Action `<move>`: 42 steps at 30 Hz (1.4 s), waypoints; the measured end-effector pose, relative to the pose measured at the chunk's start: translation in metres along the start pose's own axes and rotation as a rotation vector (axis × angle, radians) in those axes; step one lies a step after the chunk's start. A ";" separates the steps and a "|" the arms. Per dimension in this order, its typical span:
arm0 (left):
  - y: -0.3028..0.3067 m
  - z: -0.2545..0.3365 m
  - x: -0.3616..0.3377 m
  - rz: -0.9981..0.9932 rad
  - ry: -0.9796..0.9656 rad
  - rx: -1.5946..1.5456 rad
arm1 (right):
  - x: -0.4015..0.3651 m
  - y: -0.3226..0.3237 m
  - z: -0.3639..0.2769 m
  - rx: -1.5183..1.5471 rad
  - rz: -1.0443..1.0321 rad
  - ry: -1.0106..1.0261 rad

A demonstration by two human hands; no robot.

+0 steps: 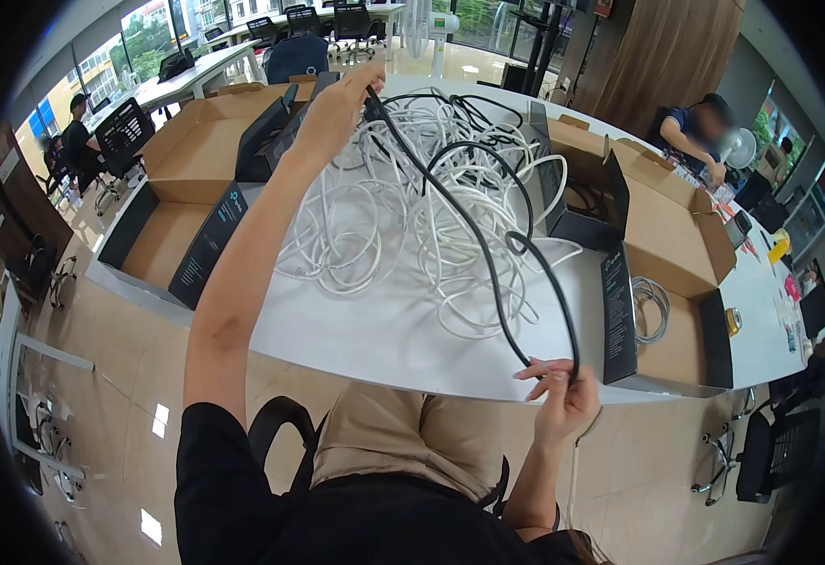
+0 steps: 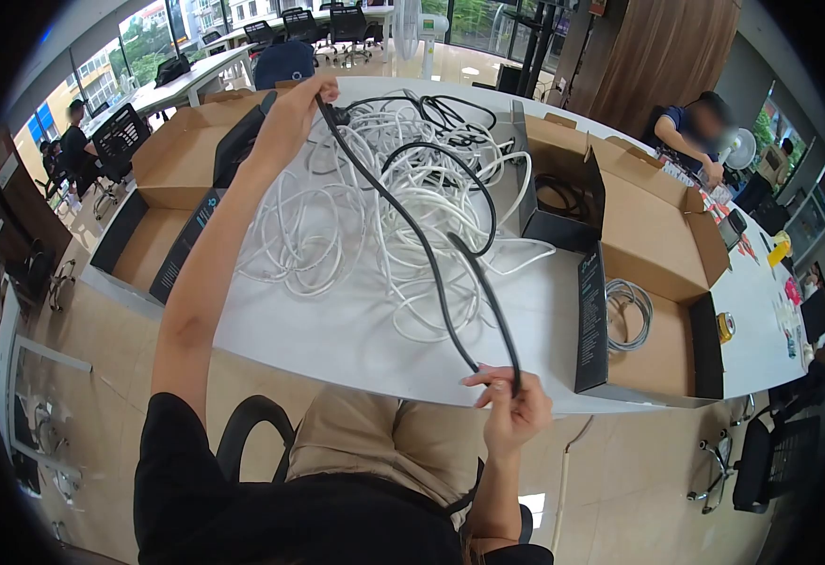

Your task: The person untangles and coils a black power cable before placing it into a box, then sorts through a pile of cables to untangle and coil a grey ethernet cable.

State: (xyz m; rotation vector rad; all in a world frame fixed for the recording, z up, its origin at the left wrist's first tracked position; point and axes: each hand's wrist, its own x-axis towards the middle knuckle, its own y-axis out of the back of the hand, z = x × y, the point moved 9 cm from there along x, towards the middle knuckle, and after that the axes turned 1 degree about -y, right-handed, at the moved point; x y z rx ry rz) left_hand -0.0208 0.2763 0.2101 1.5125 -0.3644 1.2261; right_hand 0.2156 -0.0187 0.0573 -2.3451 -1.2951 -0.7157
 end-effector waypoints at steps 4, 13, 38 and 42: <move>0.002 -0.021 -0.007 0.049 0.029 -0.031 | -0.002 -0.030 -0.009 -0.092 -0.182 0.093; 0.071 0.039 0.015 0.419 -0.307 -0.125 | -0.003 -0.028 0.005 -0.002 -0.107 -0.052; 0.062 0.141 -0.130 0.257 0.258 -1.392 | -0.010 -0.109 -0.042 0.895 -0.522 -0.281; 0.050 0.144 -0.137 0.303 0.229 -1.222 | -0.019 -0.128 -0.059 0.917 -0.681 -0.290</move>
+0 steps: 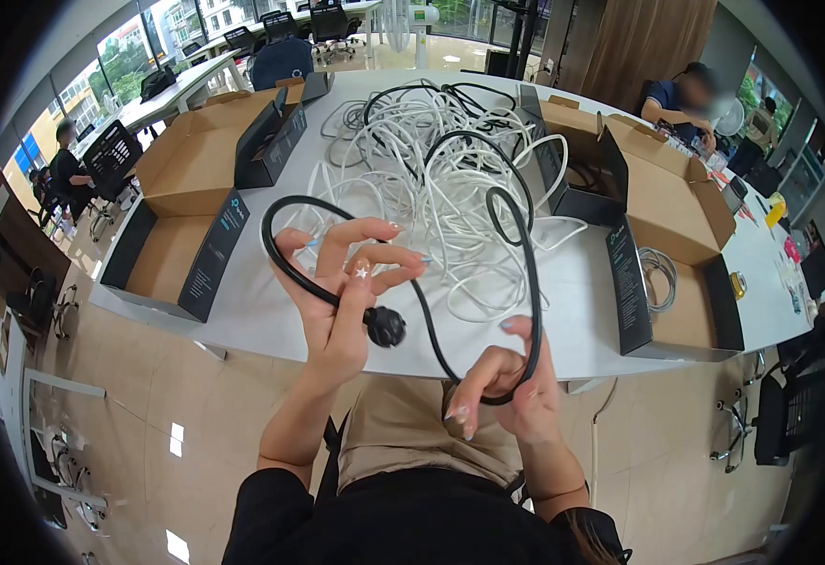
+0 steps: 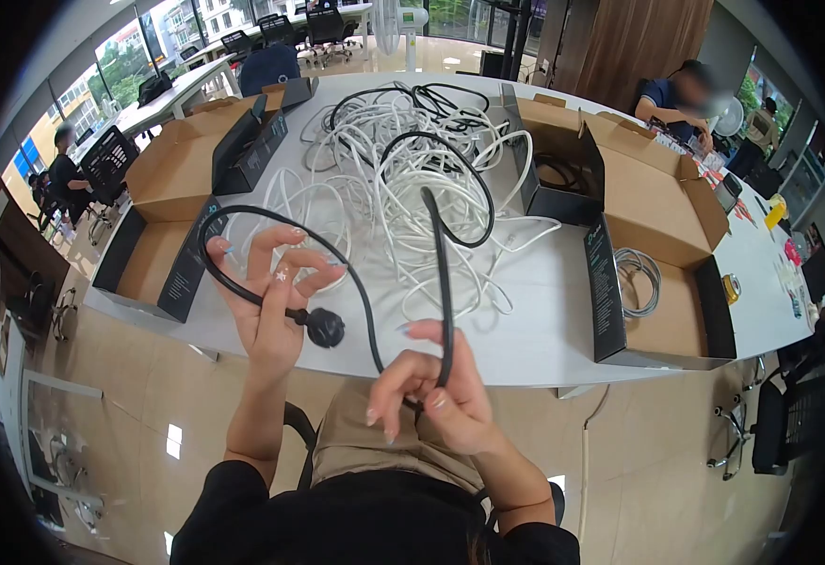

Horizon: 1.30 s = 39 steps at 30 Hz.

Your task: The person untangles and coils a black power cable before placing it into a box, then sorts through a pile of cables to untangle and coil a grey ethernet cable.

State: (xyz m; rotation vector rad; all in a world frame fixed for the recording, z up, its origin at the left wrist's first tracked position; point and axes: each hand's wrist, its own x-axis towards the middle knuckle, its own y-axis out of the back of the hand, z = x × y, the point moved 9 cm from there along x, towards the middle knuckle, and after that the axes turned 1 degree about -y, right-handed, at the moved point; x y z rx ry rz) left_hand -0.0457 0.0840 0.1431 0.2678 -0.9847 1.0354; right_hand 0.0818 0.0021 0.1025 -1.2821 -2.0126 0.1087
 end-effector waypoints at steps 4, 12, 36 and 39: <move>-0.016 0.002 0.000 -0.045 -0.015 0.103 | 0.003 -0.022 0.018 0.128 -0.146 -0.092; -0.025 -0.064 -0.047 -0.462 0.458 0.219 | 0.027 -0.016 -0.011 -0.083 -0.080 0.082; -0.054 -0.032 -0.057 -0.492 0.702 -0.665 | 0.088 -0.014 -0.062 -1.502 -0.062 0.549; -0.056 -0.028 -0.057 -0.560 0.721 -0.780 | 0.096 -0.017 -0.034 -1.483 -0.401 0.409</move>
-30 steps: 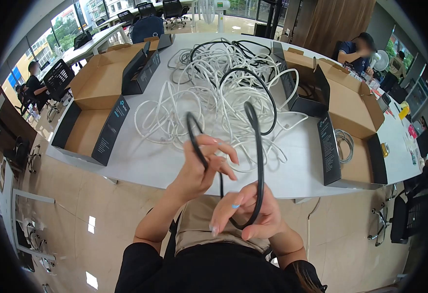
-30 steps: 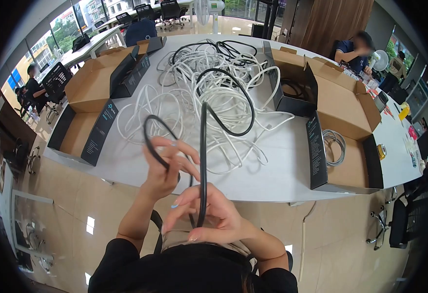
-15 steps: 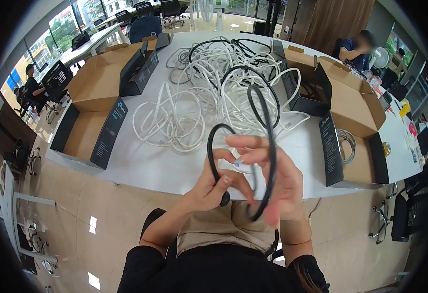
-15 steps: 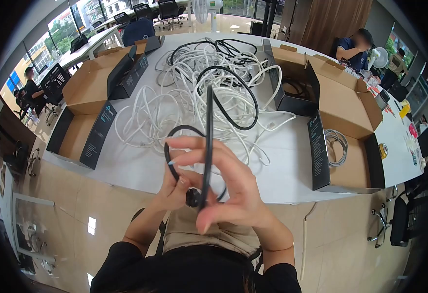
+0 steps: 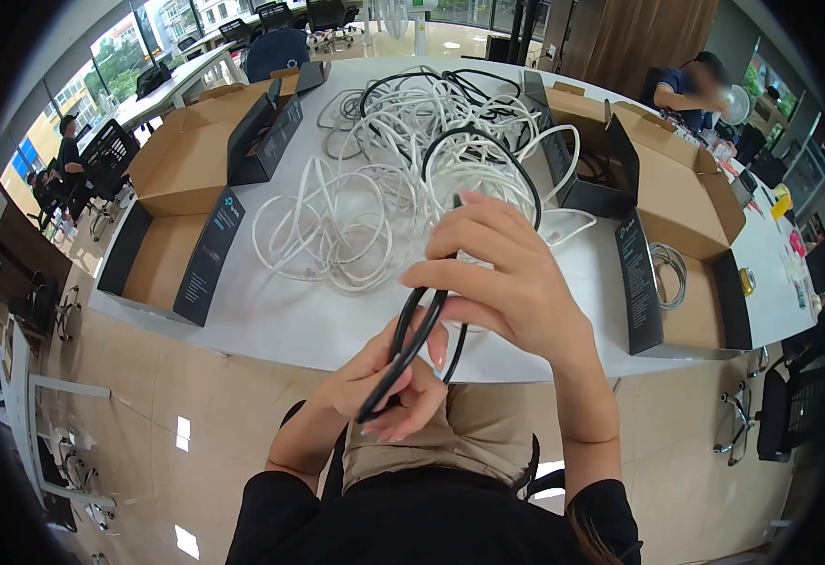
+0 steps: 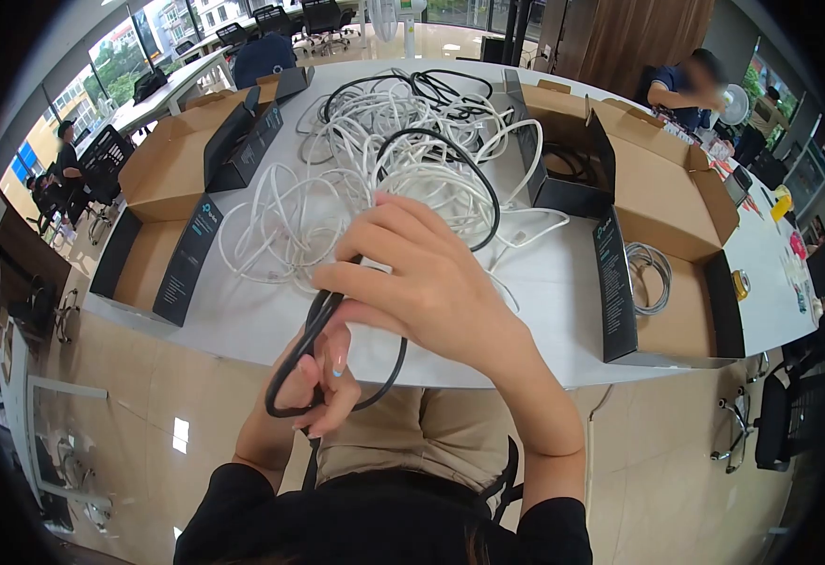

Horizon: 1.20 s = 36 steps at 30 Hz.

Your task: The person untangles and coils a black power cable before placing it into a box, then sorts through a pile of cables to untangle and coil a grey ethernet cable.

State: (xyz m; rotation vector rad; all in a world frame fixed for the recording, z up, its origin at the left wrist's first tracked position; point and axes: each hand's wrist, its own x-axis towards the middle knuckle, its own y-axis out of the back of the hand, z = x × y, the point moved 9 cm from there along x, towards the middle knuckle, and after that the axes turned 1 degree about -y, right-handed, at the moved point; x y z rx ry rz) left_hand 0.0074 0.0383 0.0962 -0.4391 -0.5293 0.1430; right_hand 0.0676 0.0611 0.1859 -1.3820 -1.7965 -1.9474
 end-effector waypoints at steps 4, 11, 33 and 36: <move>0.004 0.007 -0.006 0.053 -0.101 -0.292 | 0.006 0.003 0.014 0.084 0.087 -0.077; 0.015 0.011 -0.014 -0.015 -0.215 -0.460 | -0.008 0.042 0.042 0.032 0.511 -0.331; -0.033 0.107 -0.047 -0.560 -0.561 -0.182 | -0.040 0.004 0.095 -0.086 0.262 -0.452; -0.038 0.118 -0.061 -0.481 -0.582 -0.099 | -0.055 -0.007 0.114 -0.171 0.194 -0.549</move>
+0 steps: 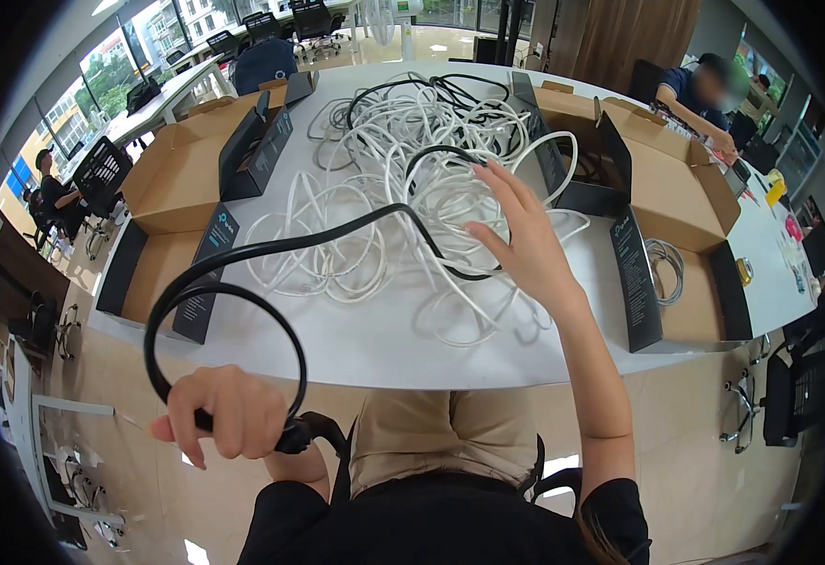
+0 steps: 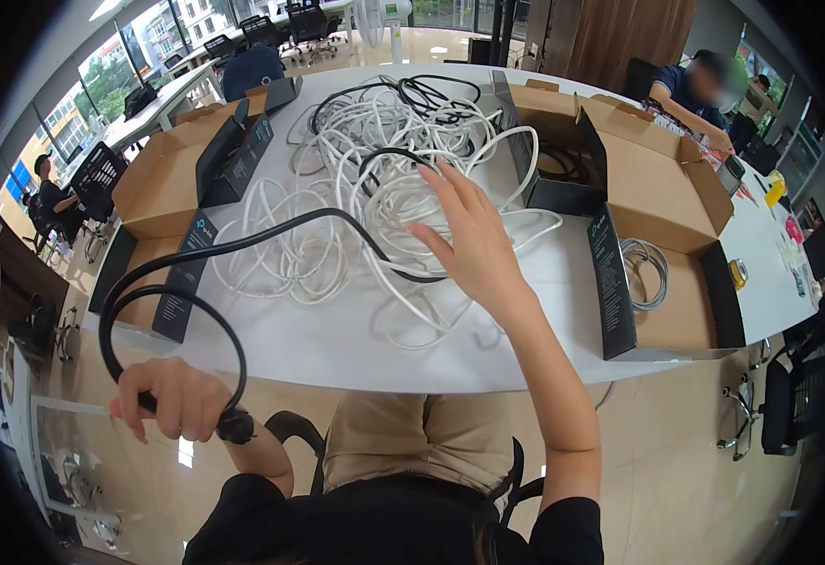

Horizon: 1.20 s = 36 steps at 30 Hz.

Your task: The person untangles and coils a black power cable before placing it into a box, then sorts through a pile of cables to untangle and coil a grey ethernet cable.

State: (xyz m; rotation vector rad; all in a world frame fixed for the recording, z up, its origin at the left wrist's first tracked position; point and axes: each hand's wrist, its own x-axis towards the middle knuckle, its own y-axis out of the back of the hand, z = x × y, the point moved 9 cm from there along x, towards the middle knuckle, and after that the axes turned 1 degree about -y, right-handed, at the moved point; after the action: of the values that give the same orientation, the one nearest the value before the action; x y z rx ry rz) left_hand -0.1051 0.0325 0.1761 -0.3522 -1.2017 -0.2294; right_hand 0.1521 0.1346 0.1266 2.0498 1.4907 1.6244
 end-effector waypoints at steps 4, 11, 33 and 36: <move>-0.011 0.027 -0.001 0.005 -0.053 0.067 | 0.013 -0.015 0.020 -0.048 -0.109 -0.029; -0.024 0.106 -0.019 0.083 -0.326 0.096 | 0.018 -0.014 -0.001 0.703 -0.164 -0.004; -0.248 0.260 -0.093 0.567 -0.220 1.040 | 0.087 -0.168 0.009 -0.547 -0.117 0.023; -0.302 0.310 -0.137 0.553 -0.655 0.788 | 0.095 -0.161 0.023 -0.617 -0.073 -0.063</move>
State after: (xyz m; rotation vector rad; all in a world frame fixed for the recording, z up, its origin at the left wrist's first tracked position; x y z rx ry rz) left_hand -0.5290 -0.1290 0.1889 -0.0418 -1.6644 0.8859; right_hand 0.0676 0.2960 0.0804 1.6582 0.8731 1.6929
